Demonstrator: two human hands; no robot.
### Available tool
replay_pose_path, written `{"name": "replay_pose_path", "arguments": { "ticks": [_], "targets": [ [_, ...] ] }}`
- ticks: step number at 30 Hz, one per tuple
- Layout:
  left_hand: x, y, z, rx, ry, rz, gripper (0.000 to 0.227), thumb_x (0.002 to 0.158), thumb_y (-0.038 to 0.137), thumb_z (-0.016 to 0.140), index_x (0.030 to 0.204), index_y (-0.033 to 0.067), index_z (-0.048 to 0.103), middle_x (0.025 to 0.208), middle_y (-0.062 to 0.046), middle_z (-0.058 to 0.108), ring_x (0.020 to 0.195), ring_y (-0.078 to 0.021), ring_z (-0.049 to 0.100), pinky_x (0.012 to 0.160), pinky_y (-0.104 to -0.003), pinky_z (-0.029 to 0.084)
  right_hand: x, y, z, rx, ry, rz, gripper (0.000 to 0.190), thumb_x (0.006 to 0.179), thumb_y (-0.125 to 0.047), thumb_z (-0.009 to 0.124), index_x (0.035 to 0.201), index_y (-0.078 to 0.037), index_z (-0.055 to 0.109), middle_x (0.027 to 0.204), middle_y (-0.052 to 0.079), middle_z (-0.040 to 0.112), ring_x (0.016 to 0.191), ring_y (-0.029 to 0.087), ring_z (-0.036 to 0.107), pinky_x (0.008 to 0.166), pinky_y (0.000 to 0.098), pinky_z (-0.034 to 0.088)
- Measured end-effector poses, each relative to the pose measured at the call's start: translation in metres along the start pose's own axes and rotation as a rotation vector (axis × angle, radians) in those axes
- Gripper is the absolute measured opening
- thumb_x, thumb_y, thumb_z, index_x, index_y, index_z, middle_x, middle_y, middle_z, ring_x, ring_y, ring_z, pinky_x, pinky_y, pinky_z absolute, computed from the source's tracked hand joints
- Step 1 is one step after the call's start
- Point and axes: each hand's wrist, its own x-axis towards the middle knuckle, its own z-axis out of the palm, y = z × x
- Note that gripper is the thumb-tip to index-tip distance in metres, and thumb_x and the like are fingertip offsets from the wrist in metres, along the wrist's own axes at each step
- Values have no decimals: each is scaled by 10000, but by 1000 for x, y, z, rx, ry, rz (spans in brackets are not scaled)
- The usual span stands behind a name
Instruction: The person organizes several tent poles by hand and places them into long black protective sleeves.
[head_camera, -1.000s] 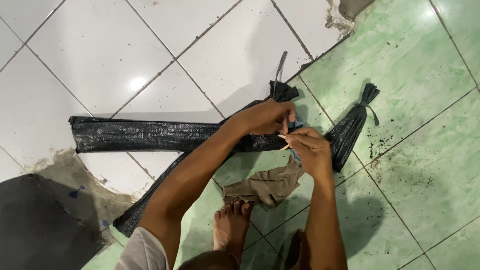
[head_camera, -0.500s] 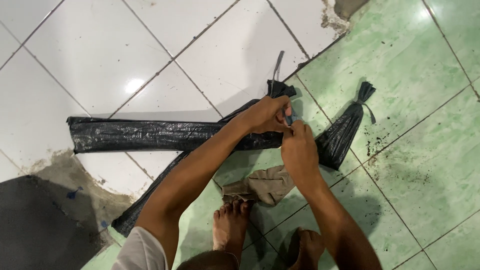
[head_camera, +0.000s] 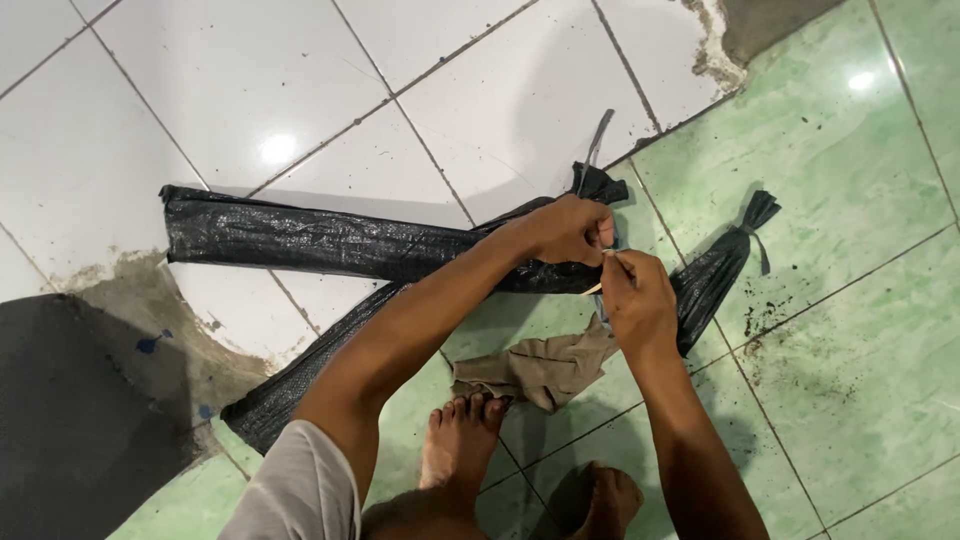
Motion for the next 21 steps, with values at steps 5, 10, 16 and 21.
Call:
{"name": "replay_pose_path", "arguments": {
  "ticks": [5,10,16,21],
  "targets": [
    [-8,14,7,42,77,3,268,804,144,811,973,22,643,825,-84,727,759,-190,710,712,-342,580,-12,16,7,372,33,248,187,1000,-103,731,1151,-4,780,1203,188,707,965,265,744,718,365,626],
    [-17,9,6,-22,149,32,295,796,122,832,983,21,626,847,-66,714,781,-163,693,748,-323,567,-2,1,6,411,95,351,149,1010,-71,747,1136,7,768,1163,154,744,959,249,770,751,342,632],
    [-15,2,1,-167,157,-16,306,761,104,849,980,19,652,878,-46,720,832,-145,702,801,-307,590,8,-1,5,47,98,26,101,939,-9,768,1021,33,728,1075,150,720,983,318,705,818,396,602],
    [-12,12,-7,-207,82,-67,252,762,108,826,945,7,686,876,-77,759,844,-146,742,797,-314,592,19,0,-6,-50,84,-143,141,906,34,778,1009,98,705,1036,195,702,947,336,698,774,387,602]
  ]
}}
